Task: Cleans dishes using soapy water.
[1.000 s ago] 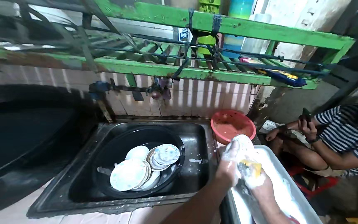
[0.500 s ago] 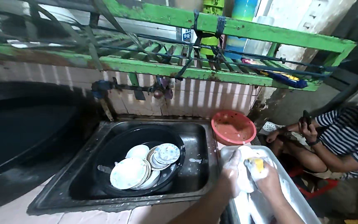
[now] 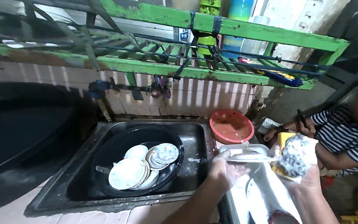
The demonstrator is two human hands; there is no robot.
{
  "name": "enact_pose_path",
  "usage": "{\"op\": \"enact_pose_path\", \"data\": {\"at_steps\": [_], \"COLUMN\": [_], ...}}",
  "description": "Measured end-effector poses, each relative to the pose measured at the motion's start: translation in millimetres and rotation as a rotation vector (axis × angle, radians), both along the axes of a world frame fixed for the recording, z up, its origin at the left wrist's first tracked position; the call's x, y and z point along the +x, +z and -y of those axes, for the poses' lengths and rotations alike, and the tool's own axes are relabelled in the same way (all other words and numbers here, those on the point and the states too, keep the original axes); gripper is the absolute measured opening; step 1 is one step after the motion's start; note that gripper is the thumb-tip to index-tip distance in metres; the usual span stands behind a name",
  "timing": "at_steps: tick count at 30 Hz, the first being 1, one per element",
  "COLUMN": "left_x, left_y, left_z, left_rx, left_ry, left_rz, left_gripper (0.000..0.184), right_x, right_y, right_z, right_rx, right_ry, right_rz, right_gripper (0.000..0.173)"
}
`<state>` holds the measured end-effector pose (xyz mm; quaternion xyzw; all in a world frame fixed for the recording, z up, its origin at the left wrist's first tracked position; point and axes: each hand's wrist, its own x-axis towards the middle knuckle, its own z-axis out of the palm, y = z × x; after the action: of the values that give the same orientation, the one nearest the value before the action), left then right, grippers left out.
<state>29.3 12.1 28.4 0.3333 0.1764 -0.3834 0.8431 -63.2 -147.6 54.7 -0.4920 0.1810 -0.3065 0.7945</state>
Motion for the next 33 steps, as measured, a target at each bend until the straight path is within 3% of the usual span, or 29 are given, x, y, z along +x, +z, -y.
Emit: {"op": "enact_pose_path", "data": {"at_steps": [1,3,6,7,10,15,16,18,20,21,25,27,30,31,33], "left_x": [0,-10,-36,-42,-57,-62,-61,-53,-44,-42,-50,-50,-48,-48,-51], "left_y": [11,21,14,5,-10,-4,3,17,19,16,11,13,11,11,12], "left_z": [-2,-3,6,9,5,-3,-6,-9,-10,-11,-8,-8,-8,-9,-9], "left_rx": [-0.066,-0.068,0.207,0.251,0.227,0.078,0.131,0.319,0.340,0.310,0.159,0.166,0.153,0.138,0.064], "left_ry": [0.073,0.049,-0.302,-0.394,-0.413,-0.472,-0.516,-0.700,-0.823,-0.803,-0.659,-0.690,-0.742,-0.727,-0.617], "left_rz": [-0.050,0.036,0.302,0.394,0.595,0.842,0.823,0.732,0.723,0.720,0.717,0.652,0.598,0.590,0.523], "left_gripper": [0.030,0.023,0.049,0.056,0.036,0.052,0.049,0.041,0.035,0.039,0.056,0.057,0.044,0.042,0.052], "right_x": [-2,-1,8,7,-1,5,3,-7,-15,-14,-1,-7,-20,-20,-15], "right_y": [-11,-41,-51,-46,-34,-40,-31,-10,-13,-16,-19,-9,-2,-4,-9], "right_z": [6,15,-13,-29,-59,4,1,-27,-53,-55,-11,-16,-55,-58,-40], "right_rx": [-0.060,-0.309,-0.602,-0.686,-0.954,-0.585,-0.613,-0.892,-1.179,-1.178,-0.673,-0.757,-1.150,-1.160,-0.929], "right_ry": [0.026,-0.029,-0.130,-0.119,-0.094,-0.180,-0.191,-0.148,-0.116,-0.131,-0.194,-0.200,-0.130,-0.125,-0.139], "right_rz": [-0.057,-0.356,-0.731,-0.725,-0.567,-0.550,-0.594,-0.669,-0.513,-0.439,-0.570,-0.638,-0.474,-0.424,-0.489], "right_gripper": [0.034,0.024,0.039,0.045,0.046,0.035,0.038,0.045,0.045,0.045,0.041,0.046,0.046,0.045,0.041]}}
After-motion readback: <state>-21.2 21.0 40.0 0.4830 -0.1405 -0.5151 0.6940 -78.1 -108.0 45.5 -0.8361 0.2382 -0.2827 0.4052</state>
